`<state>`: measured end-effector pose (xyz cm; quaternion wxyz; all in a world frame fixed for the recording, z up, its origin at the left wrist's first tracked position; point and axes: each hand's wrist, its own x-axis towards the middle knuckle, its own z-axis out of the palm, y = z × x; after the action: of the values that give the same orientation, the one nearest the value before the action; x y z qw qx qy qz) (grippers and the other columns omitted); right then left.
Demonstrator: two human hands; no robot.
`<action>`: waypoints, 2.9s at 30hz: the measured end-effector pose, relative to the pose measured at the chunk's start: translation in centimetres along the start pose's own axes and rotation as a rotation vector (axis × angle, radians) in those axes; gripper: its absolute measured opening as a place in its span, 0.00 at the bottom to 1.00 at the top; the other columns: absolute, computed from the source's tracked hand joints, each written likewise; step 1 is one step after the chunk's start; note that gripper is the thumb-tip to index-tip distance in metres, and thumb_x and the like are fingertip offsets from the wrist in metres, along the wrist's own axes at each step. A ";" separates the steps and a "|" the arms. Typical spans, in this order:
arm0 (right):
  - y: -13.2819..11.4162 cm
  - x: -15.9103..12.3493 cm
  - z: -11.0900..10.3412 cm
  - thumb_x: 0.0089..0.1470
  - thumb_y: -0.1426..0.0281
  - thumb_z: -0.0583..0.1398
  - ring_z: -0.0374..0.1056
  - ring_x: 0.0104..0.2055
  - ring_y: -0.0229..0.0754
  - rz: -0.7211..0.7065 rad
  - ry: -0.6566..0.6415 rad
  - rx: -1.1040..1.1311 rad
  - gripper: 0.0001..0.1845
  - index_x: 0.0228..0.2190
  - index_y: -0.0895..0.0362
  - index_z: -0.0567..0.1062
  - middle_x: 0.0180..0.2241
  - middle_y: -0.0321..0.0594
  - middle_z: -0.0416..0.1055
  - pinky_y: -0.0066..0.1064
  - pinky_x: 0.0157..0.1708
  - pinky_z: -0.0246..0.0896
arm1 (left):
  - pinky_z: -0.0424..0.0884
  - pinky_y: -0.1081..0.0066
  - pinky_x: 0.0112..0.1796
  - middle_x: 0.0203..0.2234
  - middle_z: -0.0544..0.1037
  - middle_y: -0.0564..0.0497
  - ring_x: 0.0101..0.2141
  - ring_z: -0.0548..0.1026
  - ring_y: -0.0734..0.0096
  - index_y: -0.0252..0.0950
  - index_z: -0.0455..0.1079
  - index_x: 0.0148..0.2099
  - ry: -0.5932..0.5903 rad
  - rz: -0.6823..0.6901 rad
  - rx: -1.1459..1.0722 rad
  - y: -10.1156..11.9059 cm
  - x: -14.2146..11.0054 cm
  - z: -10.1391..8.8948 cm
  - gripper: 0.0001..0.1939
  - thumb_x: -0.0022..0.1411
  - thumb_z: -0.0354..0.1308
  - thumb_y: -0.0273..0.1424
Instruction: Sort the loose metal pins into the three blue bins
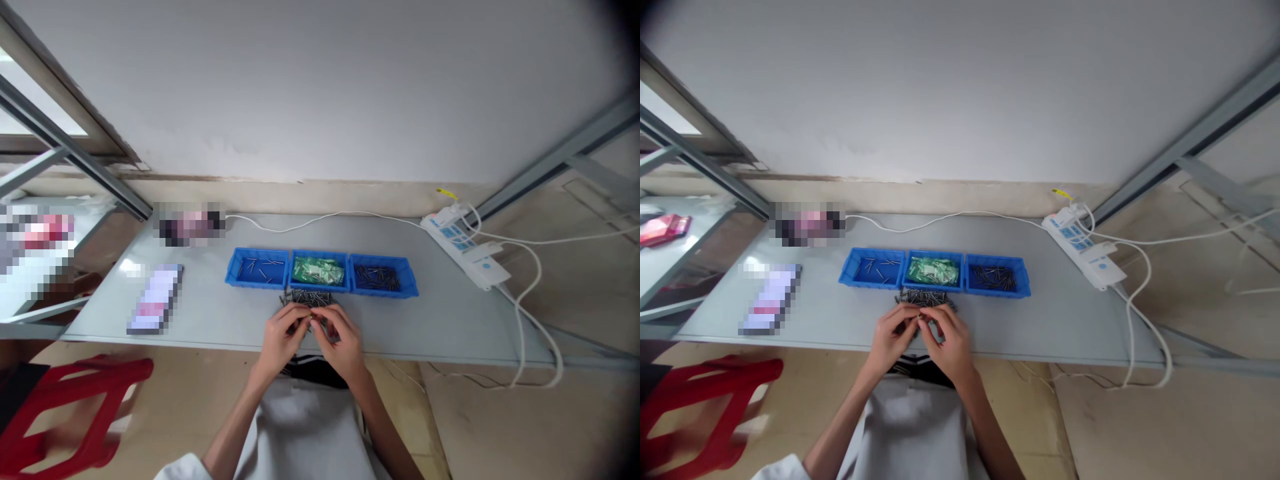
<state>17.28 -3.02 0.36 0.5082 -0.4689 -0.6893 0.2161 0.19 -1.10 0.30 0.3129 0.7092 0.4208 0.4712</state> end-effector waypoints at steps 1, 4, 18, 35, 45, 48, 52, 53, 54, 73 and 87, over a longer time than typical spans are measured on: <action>0.1 -0.1 0.0 0.71 0.72 0.62 0.64 0.27 0.37 0.011 -0.003 -0.002 0.11 0.52 0.51 0.78 0.37 0.39 0.75 0.30 0.28 0.65 | 0.77 0.72 0.38 0.40 0.85 0.45 0.37 0.83 0.66 0.38 0.80 0.45 -0.001 0.001 0.003 0.0 0.0 0.0 0.07 0.75 0.60 0.28; 0.2 -0.2 0.1 0.71 0.71 0.61 0.64 0.27 0.36 0.029 -0.003 -0.010 0.11 0.52 0.51 0.79 0.37 0.38 0.75 0.30 0.29 0.65 | 0.79 0.71 0.40 0.40 0.86 0.45 0.38 0.84 0.66 0.38 0.81 0.45 0.001 0.003 0.017 -0.2 -0.2 0.1 0.07 0.75 0.61 0.28; 0.7 -0.6 0.3 0.71 0.70 0.62 0.64 0.26 0.36 0.027 0.020 -0.026 0.10 0.51 0.51 0.81 0.36 0.38 0.76 0.29 0.29 0.66 | 0.81 0.70 0.41 0.41 0.87 0.44 0.38 0.85 0.65 0.38 0.83 0.47 0.032 0.033 0.031 -0.5 -0.2 0.1 0.08 0.75 0.61 0.28; 0.3 -0.3 0.2 0.72 0.70 0.62 0.64 0.25 0.36 -0.004 0.031 -0.027 0.11 0.51 0.51 0.83 0.36 0.39 0.78 0.29 0.28 0.66 | 0.78 0.74 0.34 0.41 0.86 0.43 0.34 0.83 0.69 0.37 0.84 0.46 0.067 0.010 0.026 -0.4 -0.2 0.1 0.08 0.74 0.62 0.28; 0.1 0.2 0.3 0.70 0.66 0.64 0.65 0.25 0.36 0.067 0.042 0.049 0.07 0.43 0.53 0.84 0.35 0.39 0.79 0.29 0.26 0.66 | 0.78 0.72 0.34 0.41 0.87 0.44 0.31 0.80 0.69 0.38 0.85 0.51 0.053 -0.030 0.010 -0.3 -0.3 0.1 0.11 0.74 0.62 0.33; 0.0 2.4 -1.5 0.70 0.66 0.64 0.64 0.24 0.36 0.042 0.167 -0.016 0.07 0.42 0.53 0.83 0.33 0.38 0.78 0.29 0.25 0.65 | 0.75 0.72 0.32 0.41 0.87 0.45 0.25 0.73 0.74 0.39 0.81 0.59 0.104 -0.116 0.025 0.1 -0.4 -0.1 0.14 0.76 0.61 0.34; 1.4 6.2 -5.9 0.70 0.62 0.65 0.63 0.25 0.37 0.086 0.495 -0.305 0.11 0.43 0.55 0.84 0.33 0.39 0.78 0.32 0.29 0.65 | 0.71 0.73 0.30 0.38 0.87 0.47 0.27 0.75 0.72 0.38 0.82 0.54 0.205 -0.226 0.007 0.4 -0.5 -0.4 0.15 0.78 0.58 0.39; 1.9 6.9 -6.9 0.70 0.61 0.64 0.62 0.25 0.37 0.099 0.530 -0.377 0.13 0.44 0.56 0.85 0.33 0.40 0.78 0.33 0.30 0.65 | 0.71 0.73 0.30 0.37 0.87 0.47 0.29 0.77 0.71 0.38 0.82 0.52 0.215 -0.243 -0.001 0.3 -0.5 -0.4 0.15 0.79 0.57 0.40; 2.4 7.2 -7.7 0.70 0.60 0.64 0.62 0.25 0.38 0.112 0.549 -0.435 0.15 0.46 0.57 0.85 0.33 0.40 0.77 0.34 0.31 0.65 | 0.72 0.72 0.31 0.37 0.87 0.46 0.30 0.78 0.69 0.38 0.82 0.51 0.221 -0.255 -0.008 0.3 -0.5 -0.5 0.16 0.79 0.57 0.41; 2.5 -1.3 -2.6 0.70 0.66 0.62 0.71 0.30 0.41 0.129 -0.067 -0.428 0.07 0.37 0.51 0.79 0.30 0.35 0.73 0.31 0.31 0.63 | 0.75 0.71 0.34 0.33 0.86 0.48 0.34 0.83 0.66 0.38 0.83 0.48 0.204 -0.344 -0.051 0.2 -0.4 -0.4 0.17 0.77 0.58 0.43; 1.7 -0.6 -1.7 0.72 0.62 0.60 0.69 0.25 0.38 0.207 0.074 -0.264 0.10 0.38 0.52 0.76 0.29 0.35 0.76 0.29 0.31 0.66 | 0.71 0.73 0.29 0.30 0.85 0.50 0.26 0.77 0.71 0.38 0.83 0.47 0.167 -0.305 -0.020 0.3 -0.2 -0.2 0.16 0.78 0.58 0.41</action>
<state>19.55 -3.07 -0.58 0.4424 -0.6077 -0.6405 0.1573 0.05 -1.36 0.52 0.3518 0.5924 0.5433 0.4797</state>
